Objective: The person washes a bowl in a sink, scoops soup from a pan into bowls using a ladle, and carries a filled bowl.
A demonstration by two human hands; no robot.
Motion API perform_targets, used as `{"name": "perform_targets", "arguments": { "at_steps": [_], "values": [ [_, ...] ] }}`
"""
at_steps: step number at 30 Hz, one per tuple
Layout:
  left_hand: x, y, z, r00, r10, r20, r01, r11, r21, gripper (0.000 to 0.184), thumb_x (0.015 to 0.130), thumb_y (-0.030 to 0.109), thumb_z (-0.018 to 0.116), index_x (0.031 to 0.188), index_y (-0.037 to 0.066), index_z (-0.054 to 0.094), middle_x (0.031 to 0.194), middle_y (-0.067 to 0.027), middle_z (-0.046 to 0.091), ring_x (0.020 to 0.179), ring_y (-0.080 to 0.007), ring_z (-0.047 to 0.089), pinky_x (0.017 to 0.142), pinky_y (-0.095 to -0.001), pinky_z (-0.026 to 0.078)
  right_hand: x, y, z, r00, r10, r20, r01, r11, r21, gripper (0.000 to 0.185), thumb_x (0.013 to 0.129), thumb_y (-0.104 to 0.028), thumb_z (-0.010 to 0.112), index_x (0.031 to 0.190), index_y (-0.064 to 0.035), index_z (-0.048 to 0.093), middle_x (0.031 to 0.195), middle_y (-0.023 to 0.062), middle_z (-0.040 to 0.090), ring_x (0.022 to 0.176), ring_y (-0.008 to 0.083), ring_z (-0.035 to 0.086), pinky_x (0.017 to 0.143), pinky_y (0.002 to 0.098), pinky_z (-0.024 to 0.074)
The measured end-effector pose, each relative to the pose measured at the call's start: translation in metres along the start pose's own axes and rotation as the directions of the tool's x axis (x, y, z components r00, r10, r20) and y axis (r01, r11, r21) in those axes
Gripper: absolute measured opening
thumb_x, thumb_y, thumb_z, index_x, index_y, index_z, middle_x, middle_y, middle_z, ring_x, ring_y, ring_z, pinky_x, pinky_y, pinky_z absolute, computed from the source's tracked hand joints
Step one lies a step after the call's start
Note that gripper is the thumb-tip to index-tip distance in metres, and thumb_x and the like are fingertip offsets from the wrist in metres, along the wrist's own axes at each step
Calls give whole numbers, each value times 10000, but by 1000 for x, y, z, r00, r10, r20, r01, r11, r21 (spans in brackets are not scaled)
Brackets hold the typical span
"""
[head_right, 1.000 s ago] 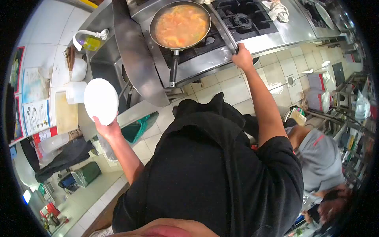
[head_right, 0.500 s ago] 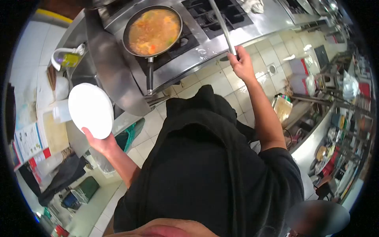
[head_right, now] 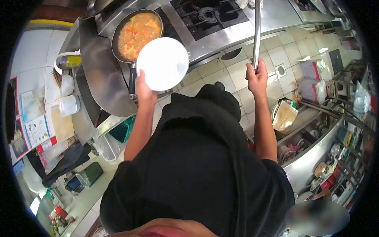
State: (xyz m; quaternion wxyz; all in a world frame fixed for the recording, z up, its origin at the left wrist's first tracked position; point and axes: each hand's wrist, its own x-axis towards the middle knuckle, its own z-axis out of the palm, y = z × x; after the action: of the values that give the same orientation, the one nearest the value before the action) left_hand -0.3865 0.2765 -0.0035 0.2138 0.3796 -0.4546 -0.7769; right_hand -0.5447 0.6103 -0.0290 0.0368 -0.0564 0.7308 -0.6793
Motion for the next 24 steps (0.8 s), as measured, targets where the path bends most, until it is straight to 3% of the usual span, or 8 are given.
{"name": "perform_targets", "arguments": {
  "at_steps": [2, 5, 12, 16, 18, 19, 21, 24],
  "values": [
    [26, -45, 25, 996, 63, 70, -67, 996, 53, 482, 1040, 319, 396, 1356, -45, 427, 1270, -165, 568, 1136, -248, 580, 974, -365, 452, 8, 6, -20, 999, 0, 47, -2, 999, 33, 164, 929, -85, 590, 1058, -26, 508, 659, -28, 467, 487, 48, 447, 408, 221, 358],
    [42, -71, 74, 994, -89, -64, 94, 992, 85, 459, 1038, 329, 395, 1327, -24, 447, 1239, -161, 578, 1086, -253, 603, 920, -370, 487, 16, -1, -51, 985, 158, 66, -156, 987, -36, 167, 935, -101, 590, 1066, -34, 510, 663, -33, 460, 481, 41, 435, 404, 215, 347],
    [83, -111, 112, 981, 67, -183, 2, 936, 352, 405, 1029, 309, 408, 1167, -44, 551, 1055, -176, 641, 917, -237, 635, 783, -373, 502, 31, 4, -70, 959, 201, 200, -178, 976, -125, 208, 986, -177, 534, 1121, -19, 527, 673, -43, 466, 483, 29, 390, 415, 212, 325],
    [124, -152, 98, 965, 156, -211, -16, 838, 546, 436, 1005, 341, 420, 1139, -46, 567, 950, -224, 659, 853, -320, 672, 694, -408, 524, 40, -15, -47, 919, 221, 327, -161, 967, -199, 321, 994, -163, 507, 1269, 3, 509, 644, -28, 473, 534, 43, 424, 474, 219, 365],
    [108, -129, 109, 980, 29, -197, 63, 894, 444, 454, 991, 370, 417, 1118, -38, 571, 863, -213, 663, 612, -317, 670, 521, -398, 542, 45, -27, -23, 908, 93, 409, 40, 952, -305, 398, 987, -148, 509, 1358, -12, 460, 652, -14, 488, 560, 66, 446, 517, 226, 385],
    [110, -130, 106, 981, 29, -193, 64, 888, 454, 456, 990, 373, 417, 1112, -39, 571, 857, -212, 663, 577, -310, 660, 488, -396, 536, 46, -36, -10, 893, 33, 448, 142, 925, -351, 443, 984, -140, 510, 1403, -20, 435, 656, -7, 495, 573, 78, 457, 538, 229, 395],
    [113, -131, 103, 984, 24, -179, 65, 877, 476, 460, 989, 378, 415, 1099, -40, 570, 846, -208, 662, 507, -295, 641, 422, -393, 523, 51, -63, 20, 856, 12, 517, 271, 841, -468, 525, 958, -103, 532, 1461, -82, 384, 905, 168, 683, 682, 195, 616, 664, 321, 494],
    [99, -117, 104, 983, 18, -183, 67, 892, 447, 420, 981, 351, 457, 1088, -40, 567, 833, -210, 665, 534, -290, 656, 428, -386, 529, 69, -79, 66, 782, -75, 619, 439, 771, -461, 549, 939, -103, 559, 1461, -126, 388, 1067, 246, 666, 850, 368, 680, 745, 402, 520]
  ]
}}
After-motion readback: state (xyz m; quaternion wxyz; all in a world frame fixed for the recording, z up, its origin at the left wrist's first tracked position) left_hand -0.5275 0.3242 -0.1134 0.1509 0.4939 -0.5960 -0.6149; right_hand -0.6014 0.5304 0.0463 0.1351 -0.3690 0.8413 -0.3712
